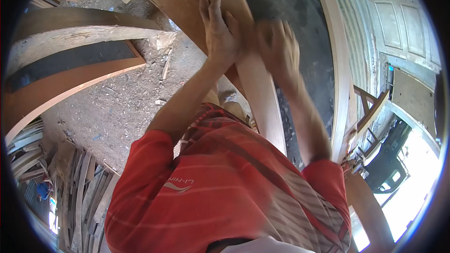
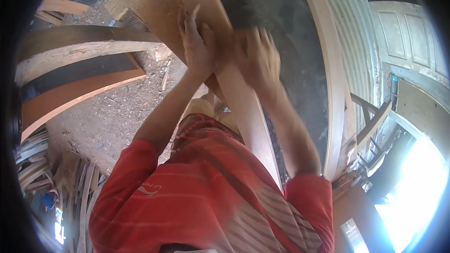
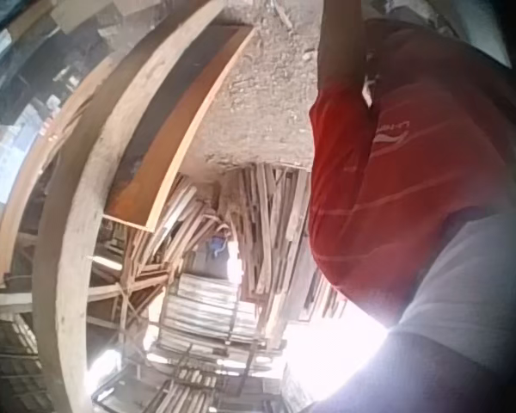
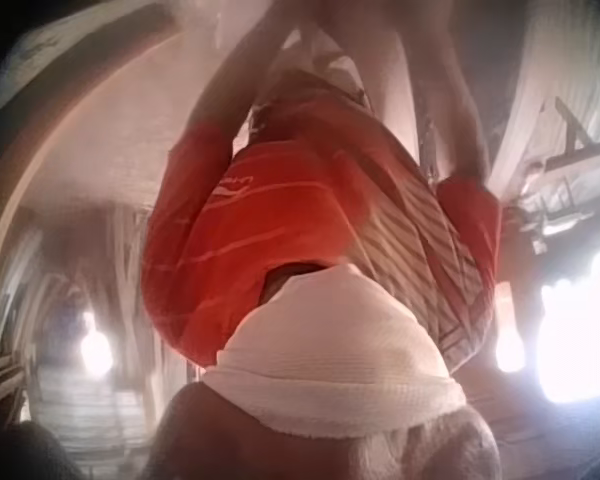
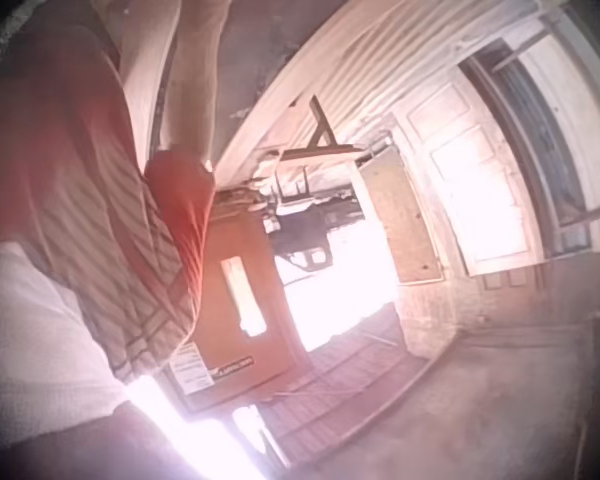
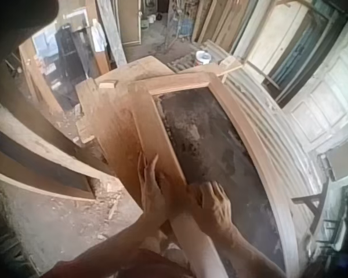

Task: The person cleans a wooden cabinet door by hand and using a brush. The person wipes the glass and wood frame, brushes sawdust out of the corners and crevices, and then carries the door to another part of the workshop.

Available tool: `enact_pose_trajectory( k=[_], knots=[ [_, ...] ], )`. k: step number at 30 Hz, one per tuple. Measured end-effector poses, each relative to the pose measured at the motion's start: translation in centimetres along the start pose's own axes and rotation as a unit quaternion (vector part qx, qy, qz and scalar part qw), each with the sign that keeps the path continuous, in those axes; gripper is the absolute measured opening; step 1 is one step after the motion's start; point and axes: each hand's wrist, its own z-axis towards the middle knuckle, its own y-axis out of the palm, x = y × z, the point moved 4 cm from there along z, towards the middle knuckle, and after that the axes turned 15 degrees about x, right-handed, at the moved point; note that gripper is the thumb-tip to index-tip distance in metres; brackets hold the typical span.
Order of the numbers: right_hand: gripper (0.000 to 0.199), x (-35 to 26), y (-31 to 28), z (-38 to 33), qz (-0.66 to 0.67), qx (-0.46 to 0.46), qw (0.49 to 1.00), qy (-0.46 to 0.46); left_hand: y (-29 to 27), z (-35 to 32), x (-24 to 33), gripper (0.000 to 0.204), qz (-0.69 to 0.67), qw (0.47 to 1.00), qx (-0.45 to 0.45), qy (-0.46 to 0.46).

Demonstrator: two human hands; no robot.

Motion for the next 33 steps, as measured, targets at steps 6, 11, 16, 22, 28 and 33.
enact_pose_trajectory(
  k=[6, 11, 16, 22, 28, 33],
  knots=[
    [0.023, 5.2, -15.6, -24.2, -0.005, -0.027, 0.996, 0.084, -0.3, -0.4, 1.1, 0.041, 0.042, 0.999, 0.014, -0.002],
    [0.02, 5.2, -21.4, -32.3, -0.021, -0.001, 0.981, 0.19, -0.1, 0.7, -0.1, 0.043, 0.096, 0.993, 0.014, 0.065],
    [0.017, 5.9, -21.2, -33.1, -0.023, 0.024, 0.986, 0.164, 0.4, 1.3, -2.0, 0.045, 0.051, 0.997, 0.015, 0.055],
    [0.022, 5.9, -18.9, -29.8, 0.026, 0.04, 0.99, 0.136, 0.7, 1.5, -2.8, 0.047, 0.104, 0.987, 0.032, 0.118],
    [0.023, 5.2, -14.9, -24.4, 0.056, 0.04, 0.992, 0.108, 0.4, 0.6, -0.7, 0.04, 0.093, 0.993, 0.021, 0.063],
    [0.02, 3.6, -11.0, -17.7, 0.071, 0.032, 0.991, 0.105, -0.2, -0.1, 0.3, 0.042, 0.052, 0.998, 0.035, 0.004]
  ],
)
